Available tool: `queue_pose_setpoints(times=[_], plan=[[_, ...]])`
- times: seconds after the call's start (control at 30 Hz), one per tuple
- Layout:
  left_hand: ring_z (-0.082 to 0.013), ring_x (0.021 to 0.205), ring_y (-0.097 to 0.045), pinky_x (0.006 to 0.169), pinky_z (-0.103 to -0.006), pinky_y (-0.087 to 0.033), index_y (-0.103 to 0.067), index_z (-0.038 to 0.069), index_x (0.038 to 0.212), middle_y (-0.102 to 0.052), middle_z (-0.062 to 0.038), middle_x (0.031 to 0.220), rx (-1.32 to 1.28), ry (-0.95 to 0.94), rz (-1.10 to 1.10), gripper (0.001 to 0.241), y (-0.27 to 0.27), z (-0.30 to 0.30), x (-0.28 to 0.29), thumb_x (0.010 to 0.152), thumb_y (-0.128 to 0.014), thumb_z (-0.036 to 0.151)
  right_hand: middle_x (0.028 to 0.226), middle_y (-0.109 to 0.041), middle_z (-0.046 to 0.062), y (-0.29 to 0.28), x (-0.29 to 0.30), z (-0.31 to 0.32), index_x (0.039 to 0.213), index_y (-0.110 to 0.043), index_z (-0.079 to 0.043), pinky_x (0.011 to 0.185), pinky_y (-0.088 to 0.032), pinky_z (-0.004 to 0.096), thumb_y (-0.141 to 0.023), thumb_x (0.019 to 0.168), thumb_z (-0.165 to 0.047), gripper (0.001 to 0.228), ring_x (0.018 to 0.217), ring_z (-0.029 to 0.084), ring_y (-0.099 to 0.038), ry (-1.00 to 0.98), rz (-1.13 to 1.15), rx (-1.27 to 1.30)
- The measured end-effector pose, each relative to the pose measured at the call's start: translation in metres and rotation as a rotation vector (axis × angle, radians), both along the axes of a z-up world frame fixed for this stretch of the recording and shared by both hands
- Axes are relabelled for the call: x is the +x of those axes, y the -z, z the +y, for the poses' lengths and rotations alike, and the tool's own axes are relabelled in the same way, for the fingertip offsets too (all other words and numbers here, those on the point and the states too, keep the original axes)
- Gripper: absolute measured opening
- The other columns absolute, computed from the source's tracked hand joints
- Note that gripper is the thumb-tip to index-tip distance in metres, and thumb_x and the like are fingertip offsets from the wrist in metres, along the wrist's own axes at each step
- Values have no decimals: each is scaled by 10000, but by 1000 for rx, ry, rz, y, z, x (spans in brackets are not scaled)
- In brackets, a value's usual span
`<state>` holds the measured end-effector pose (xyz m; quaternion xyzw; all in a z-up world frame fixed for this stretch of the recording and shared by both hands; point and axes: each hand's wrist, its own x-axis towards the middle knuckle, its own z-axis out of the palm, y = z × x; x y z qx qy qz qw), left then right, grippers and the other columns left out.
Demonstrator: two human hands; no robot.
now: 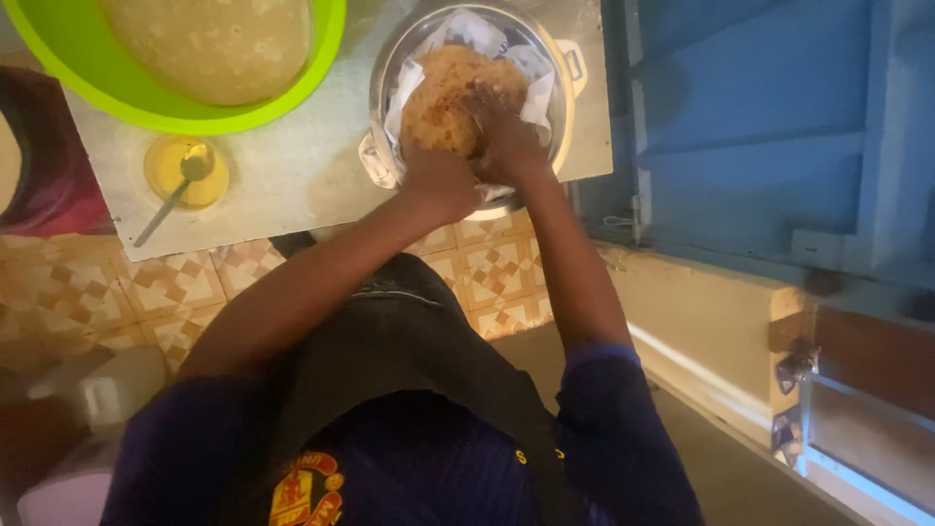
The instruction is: Rolling out dough and cooking flatbreads on a griddle
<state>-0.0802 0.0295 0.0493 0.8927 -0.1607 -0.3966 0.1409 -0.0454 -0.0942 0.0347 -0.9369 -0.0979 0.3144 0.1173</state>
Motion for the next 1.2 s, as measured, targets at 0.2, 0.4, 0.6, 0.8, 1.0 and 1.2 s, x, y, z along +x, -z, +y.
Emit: queue_pose_setpoints(times=[0.2,0.4,0.6,0.8,1.0,1.2], plan=[[-233,746,-560,599,-346,-461,-567,111,798,-580,-61,793,-180,-181,-169,150,46,-2,-18,844,-440,46,1477,-159,48,29,0,-17,1389,-287,-189,945,-357,530,-782,693,-330,865,1351,313,-168,-50,-123,183],[-221,991,-547,791,-339,-438,-536,169,721,-551,-8,956,-1082,101,-687,180,64,31,-40,724,-500,-7,1500,-39,-48,61,16,-20,1413,-193,-367,900,-406,618,-759,660,-431,944,1367,265,-144,-80,-1,-155],[-333,864,-634,736,-443,-495,-560,94,959,-625,-115,852,-560,171,-464,337,33,0,-33,652,-647,204,1249,-481,281,28,18,-47,1294,-487,-88,1013,-307,492,-629,765,-581,737,1183,428,-420,-224,-148,510],[-338,918,-589,789,-421,-452,-526,74,1113,-604,-158,956,-736,282,-572,278,52,-5,-50,841,-493,119,1438,-252,219,-23,-3,3,1439,-121,-160,927,-399,584,-735,581,-575,1134,1139,495,-448,-24,-71,187],[-335,1042,-546,855,-473,-443,-511,119,1176,-585,-133,1077,-764,119,-401,422,3,22,-43,820,-561,341,1430,-304,176,89,-2,-40,1427,-228,-214,1056,-232,539,-717,547,-634,1091,1295,379,-312,-17,-111,12],[-375,1102,-485,791,-508,-481,-502,132,1186,-481,-152,1183,-204,-218,-308,543,70,-7,26,747,-612,430,1290,-416,224,34,-25,-7,1344,-313,-9,759,-470,606,-568,824,-423,712,1119,501,-441,-163,-223,-293]])
